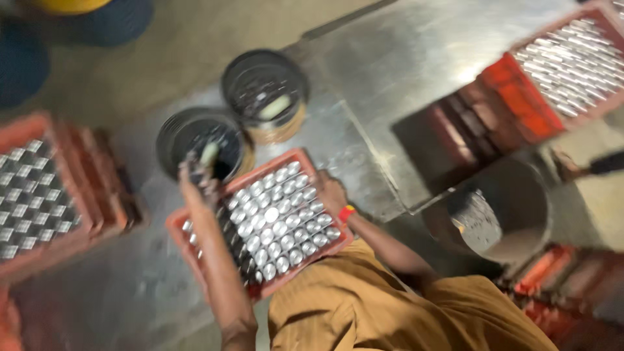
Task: The person uses a cylindrical polishing tool to rub the tops of small metal parts arranged in a red crate. They systematically move the tool across the parts, then lift the crate to place it on a stack of other crates.
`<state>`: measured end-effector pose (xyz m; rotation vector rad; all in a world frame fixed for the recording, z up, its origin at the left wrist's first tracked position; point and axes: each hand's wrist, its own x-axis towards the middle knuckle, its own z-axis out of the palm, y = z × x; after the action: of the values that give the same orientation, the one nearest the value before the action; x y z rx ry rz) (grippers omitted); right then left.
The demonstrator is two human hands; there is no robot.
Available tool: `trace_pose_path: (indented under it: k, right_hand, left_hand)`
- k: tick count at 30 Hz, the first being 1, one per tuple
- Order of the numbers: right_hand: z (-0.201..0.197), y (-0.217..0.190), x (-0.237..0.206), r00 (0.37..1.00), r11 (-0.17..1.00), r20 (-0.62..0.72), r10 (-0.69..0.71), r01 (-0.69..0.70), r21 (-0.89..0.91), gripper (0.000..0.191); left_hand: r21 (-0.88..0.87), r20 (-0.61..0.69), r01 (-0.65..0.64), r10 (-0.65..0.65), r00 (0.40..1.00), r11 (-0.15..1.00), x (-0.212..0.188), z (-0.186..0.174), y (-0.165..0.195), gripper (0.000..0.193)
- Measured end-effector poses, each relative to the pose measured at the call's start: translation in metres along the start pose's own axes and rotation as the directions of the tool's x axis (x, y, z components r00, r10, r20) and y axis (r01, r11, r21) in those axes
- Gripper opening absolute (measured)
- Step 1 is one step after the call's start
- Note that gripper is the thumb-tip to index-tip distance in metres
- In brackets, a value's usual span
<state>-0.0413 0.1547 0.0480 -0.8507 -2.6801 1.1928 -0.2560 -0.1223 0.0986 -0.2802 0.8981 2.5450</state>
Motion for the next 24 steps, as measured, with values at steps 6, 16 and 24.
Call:
trace_pose_path:
  k: [6,16,24]
  right_hand:
    - [0.001,-0.006,-0.001,0.928,0.954,-0.292,-0.232,0.276,0.118,0.049]
    - [0.059,-0.025,-0.062,0.806,0.717,0.517,-0.288,-0.176,0.675,0.041]
    - [0.063,-0.005,-0.055,0.885,0.9,0.38,-0.27,0.091,0.427,0.03]
  left_hand:
    - [0.194,-0.155,0.008,0.023,0.988,0.981,-0.095,-0.027,-0.043,0.016]
    - [0.578,-0.158,0.087,0.006,0.987,0.811,-0.172,-0.022,-0.137,0.045]
    - [0.13,-0.231,0.16,-0.127,0.965,0.978,-0.169,-0.068,-0.194,0.033]
